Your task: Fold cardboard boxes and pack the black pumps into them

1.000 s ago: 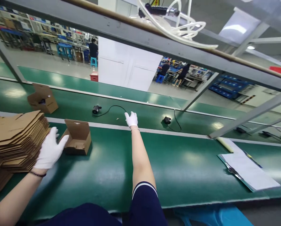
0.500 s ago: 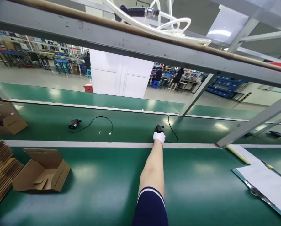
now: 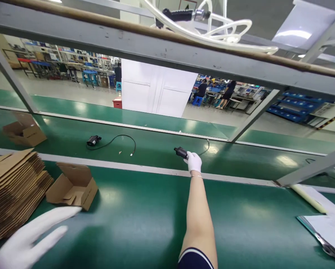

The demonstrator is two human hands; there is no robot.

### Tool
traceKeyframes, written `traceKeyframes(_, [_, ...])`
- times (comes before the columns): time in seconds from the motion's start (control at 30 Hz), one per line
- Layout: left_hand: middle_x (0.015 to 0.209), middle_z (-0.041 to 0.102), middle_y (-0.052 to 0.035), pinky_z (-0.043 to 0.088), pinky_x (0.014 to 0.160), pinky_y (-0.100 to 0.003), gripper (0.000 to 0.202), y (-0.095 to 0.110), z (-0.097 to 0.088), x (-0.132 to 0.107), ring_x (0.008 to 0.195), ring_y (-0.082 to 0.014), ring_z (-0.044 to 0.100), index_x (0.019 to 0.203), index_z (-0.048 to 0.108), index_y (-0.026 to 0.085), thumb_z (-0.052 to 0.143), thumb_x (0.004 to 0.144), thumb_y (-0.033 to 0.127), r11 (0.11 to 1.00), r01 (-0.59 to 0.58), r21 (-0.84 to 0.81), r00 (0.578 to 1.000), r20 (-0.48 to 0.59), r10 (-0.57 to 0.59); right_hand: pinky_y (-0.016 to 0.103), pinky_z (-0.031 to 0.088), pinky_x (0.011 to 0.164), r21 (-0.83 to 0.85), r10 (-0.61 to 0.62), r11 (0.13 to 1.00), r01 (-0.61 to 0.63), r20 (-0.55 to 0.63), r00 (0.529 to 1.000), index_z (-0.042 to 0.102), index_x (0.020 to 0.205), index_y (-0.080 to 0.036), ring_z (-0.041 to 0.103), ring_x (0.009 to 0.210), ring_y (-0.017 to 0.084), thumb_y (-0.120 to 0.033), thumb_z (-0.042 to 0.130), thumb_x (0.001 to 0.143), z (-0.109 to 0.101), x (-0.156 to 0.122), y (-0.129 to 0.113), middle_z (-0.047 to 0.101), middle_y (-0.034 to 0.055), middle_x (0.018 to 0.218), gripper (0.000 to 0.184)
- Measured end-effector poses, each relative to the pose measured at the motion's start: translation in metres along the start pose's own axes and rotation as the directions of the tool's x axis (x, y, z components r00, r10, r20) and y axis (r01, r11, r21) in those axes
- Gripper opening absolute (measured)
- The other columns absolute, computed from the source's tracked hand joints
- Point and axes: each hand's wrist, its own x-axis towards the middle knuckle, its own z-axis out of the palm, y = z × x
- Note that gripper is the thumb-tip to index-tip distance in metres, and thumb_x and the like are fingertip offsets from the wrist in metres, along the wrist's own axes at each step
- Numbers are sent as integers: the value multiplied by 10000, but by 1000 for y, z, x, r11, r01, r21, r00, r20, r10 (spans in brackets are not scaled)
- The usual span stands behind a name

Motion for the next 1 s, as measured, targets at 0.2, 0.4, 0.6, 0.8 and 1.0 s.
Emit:
traceKeyframes(0.2, [1303, 594, -164, 518, 917, -461, 559, 99, 61, 43, 1039, -257, 661, 1284, 549, 238, 631, 814, 529, 443, 574, -689, 783, 619, -53, 367, 527, 795, 93, -449, 890, 446, 13, 893, 564, 653, -205, 611, 808, 209, -397, 546, 845, 3, -137, -59, 635, 45, 779, 272])
traceKeyframes(0.4, [813, 616, -21, 538, 724, -287, 342, 105, 73, 63, 739, -145, 638, 911, 577, 182, 790, 718, 368, -37, 478, -878, 864, 477, -159, 304, 457, 662, 11, -933, 229, 973, 288, 216, 627, 721, -217, 584, 701, 176, -219, 498, 929, -4, -289, -107, 638, 37, 733, 245])
traceKeyframes(0.6, [745, 547, 9, 423, 472, -195, 333, 58, 32, 38, 621, -114, 591, 910, 527, 173, 786, 729, 280, -106, 500, -860, 861, 506, -51, 271, 309, 540, -27, -869, 161, 987, 470, 154, 664, 790, -214, 503, 590, 137, -341, 484, 968, -25, -305, -130, 638, 24, 694, 283])
traceKeyframes(0.8, [918, 639, -49, 498, 640, -290, 450, 28, 12, 24, 776, -179, 659, 1142, 518, 224, 720, 789, 417, 28, 489, -872, 867, 489, 96, 267, 364, 557, 42, -788, 160, 986, 607, 102, 632, 786, -204, 562, 616, 150, -294, 478, 958, -18, -298, -141, 645, 32, 738, 248])
traceKeyframes(1.0, [1103, 631, -85, 506, 761, -374, 624, 3, 7, 22, 834, -202, 670, 1369, 374, 313, 667, 830, 425, 250, 492, -834, 843, 528, 104, 246, 383, 548, 43, -842, 72, 996, 539, 38, 661, 974, -210, 608, 643, 149, -297, 478, 967, -22, -289, -162, 685, 33, 768, 202])
